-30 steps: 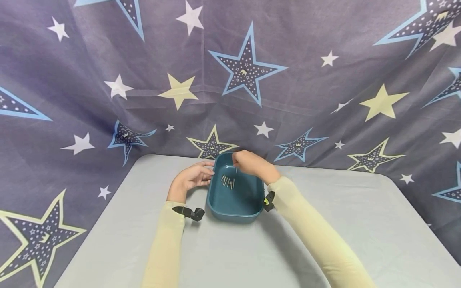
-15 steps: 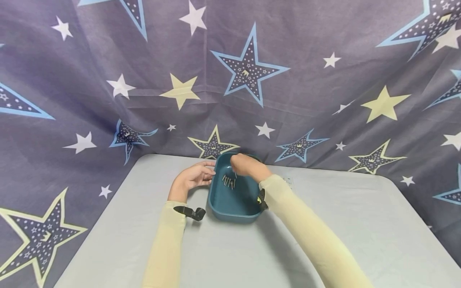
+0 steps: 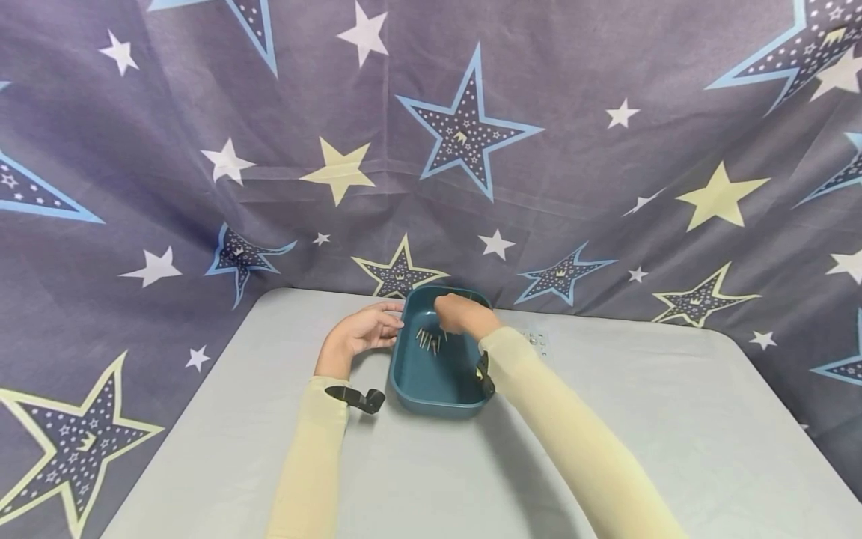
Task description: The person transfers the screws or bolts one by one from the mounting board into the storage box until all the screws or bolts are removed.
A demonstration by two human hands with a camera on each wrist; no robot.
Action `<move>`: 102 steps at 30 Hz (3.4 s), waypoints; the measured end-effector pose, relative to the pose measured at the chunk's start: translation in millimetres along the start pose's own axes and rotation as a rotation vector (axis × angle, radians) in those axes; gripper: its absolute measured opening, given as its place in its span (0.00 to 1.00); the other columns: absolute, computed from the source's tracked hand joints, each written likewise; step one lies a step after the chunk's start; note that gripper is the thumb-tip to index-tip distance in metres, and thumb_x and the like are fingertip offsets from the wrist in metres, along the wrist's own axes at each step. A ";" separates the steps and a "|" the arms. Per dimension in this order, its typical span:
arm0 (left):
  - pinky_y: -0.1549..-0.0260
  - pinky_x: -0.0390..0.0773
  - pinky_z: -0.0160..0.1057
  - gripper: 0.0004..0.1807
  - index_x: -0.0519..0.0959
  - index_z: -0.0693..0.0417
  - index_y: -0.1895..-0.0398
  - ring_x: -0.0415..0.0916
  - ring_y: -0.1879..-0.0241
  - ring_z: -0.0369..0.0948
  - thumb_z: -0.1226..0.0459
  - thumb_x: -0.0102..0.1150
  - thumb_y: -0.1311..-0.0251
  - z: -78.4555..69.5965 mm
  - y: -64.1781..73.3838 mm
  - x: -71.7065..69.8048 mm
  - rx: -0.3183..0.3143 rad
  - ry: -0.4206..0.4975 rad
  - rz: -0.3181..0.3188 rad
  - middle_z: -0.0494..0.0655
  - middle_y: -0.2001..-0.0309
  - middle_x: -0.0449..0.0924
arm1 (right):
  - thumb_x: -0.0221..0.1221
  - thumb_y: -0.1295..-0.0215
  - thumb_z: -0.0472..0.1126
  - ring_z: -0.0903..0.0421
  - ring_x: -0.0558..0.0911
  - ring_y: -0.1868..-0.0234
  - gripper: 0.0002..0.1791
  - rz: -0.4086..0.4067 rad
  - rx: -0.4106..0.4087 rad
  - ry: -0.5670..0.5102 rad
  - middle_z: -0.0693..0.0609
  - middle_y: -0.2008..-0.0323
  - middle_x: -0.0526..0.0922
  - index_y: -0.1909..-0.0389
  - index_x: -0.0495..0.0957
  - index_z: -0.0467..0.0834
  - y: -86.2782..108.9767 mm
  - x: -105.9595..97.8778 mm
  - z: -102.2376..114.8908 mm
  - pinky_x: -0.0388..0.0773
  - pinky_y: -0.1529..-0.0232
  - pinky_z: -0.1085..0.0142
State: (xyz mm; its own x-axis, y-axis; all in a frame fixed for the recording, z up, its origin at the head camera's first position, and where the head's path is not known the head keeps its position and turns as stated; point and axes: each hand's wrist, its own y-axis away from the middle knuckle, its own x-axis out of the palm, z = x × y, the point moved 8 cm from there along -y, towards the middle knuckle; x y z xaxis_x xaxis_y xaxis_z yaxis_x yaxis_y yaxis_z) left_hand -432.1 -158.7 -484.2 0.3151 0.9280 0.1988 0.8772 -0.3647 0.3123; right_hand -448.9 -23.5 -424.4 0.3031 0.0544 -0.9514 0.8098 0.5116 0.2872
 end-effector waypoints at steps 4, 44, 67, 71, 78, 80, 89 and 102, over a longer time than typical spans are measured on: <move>0.68 0.79 0.32 0.31 0.57 0.64 0.28 0.76 0.75 0.32 0.75 0.49 0.34 0.2 0.1 -0.2 -0.001 0.000 -0.002 0.40 0.70 0.79 | 0.54 0.28 0.30 0.59 0.72 0.81 0.12 0.042 0.017 -0.008 0.52 0.83 0.73 0.72 0.80 0.39 -4.1 5.1 -1.5 0.69 0.78 0.70; 0.68 0.79 0.31 0.31 0.57 0.63 0.27 0.76 0.75 0.32 0.76 0.49 0.33 1.7 -2.2 -0.6 -0.006 -0.010 -0.006 0.39 0.71 0.79 | 0.59 0.35 0.27 0.54 0.84 0.82 0.04 -0.027 0.115 -0.226 0.41 0.79 0.87 0.68 0.81 0.35 -11.4 13.2 -10.1 0.76 0.82 0.70; 0.68 0.79 0.32 0.32 0.56 0.63 0.26 0.76 0.74 0.32 0.75 0.49 0.33 1.9 -1.2 -0.1 -0.003 -0.018 -0.003 0.38 0.71 0.79 | 0.62 0.40 0.24 0.56 0.81 0.79 0.16 -0.039 0.163 -0.123 0.41 0.68 0.86 0.50 0.80 0.34 -13.1 13.8 -2.6 0.78 0.81 0.69; 0.68 0.79 0.31 0.32 0.56 0.63 0.25 0.77 0.74 0.32 0.75 0.49 0.33 1.4 -1.8 -0.2 -0.001 -0.017 -0.003 0.39 0.71 0.80 | 0.62 0.40 0.24 0.56 0.80 0.79 0.15 -0.046 0.160 -0.135 0.43 0.70 0.84 0.51 0.80 0.34 -12.9 13.5 -2.8 0.77 0.81 0.69; 0.68 0.79 0.32 0.32 0.57 0.63 0.26 0.77 0.74 0.32 0.75 0.49 0.33 2.0 -2.6 -0.6 -0.004 -0.008 -0.001 0.40 0.70 0.79 | 0.63 0.40 0.24 0.56 0.79 0.79 0.13 -0.064 0.157 -0.139 0.43 0.71 0.85 0.54 0.82 0.35 -11.1 13.1 -1.0 0.76 0.79 0.68; 0.67 0.79 0.32 0.32 0.57 0.62 0.26 0.77 0.74 0.32 0.75 0.49 0.33 2.6 -3.1 -1.3 -0.009 -0.006 -0.004 0.40 0.70 0.79 | 0.62 0.39 0.24 0.56 0.79 0.79 0.12 -0.062 0.159 -0.136 0.43 0.71 0.85 0.55 0.82 0.35 -11.7 13.5 -0.9 0.76 0.79 0.68; 0.67 0.78 0.32 0.33 0.55 0.63 0.25 0.76 0.74 0.32 0.75 0.49 0.33 2.3 -2.4 -0.6 -0.011 -0.004 0.000 0.39 0.71 0.79 | 0.62 0.37 0.26 0.54 0.78 0.74 0.12 -0.070 0.160 -0.117 0.45 0.69 0.82 0.53 0.81 0.36 -10.5 13.4 0.5 0.73 0.78 0.67; 0.67 0.78 0.32 0.34 0.54 0.63 0.25 0.77 0.74 0.32 0.75 0.49 0.33 -0.6 -0.7 1.6 -0.013 0.000 0.012 0.38 0.71 0.79 | 0.61 0.34 0.27 0.53 0.78 0.68 0.12 -0.087 0.180 -0.100 0.45 0.62 0.85 0.52 0.82 0.38 -14.0 13.6 -0.4 0.77 0.71 0.64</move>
State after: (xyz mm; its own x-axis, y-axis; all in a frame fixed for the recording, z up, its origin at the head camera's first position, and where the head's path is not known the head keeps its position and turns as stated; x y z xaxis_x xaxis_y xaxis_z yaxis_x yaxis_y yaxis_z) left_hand -432.4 -157.0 -483.5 0.3254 0.9236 0.2027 0.8687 -0.3767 0.3216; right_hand -456.3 -29.6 -441.4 0.2694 -0.0730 -0.9603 0.9089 0.3489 0.2285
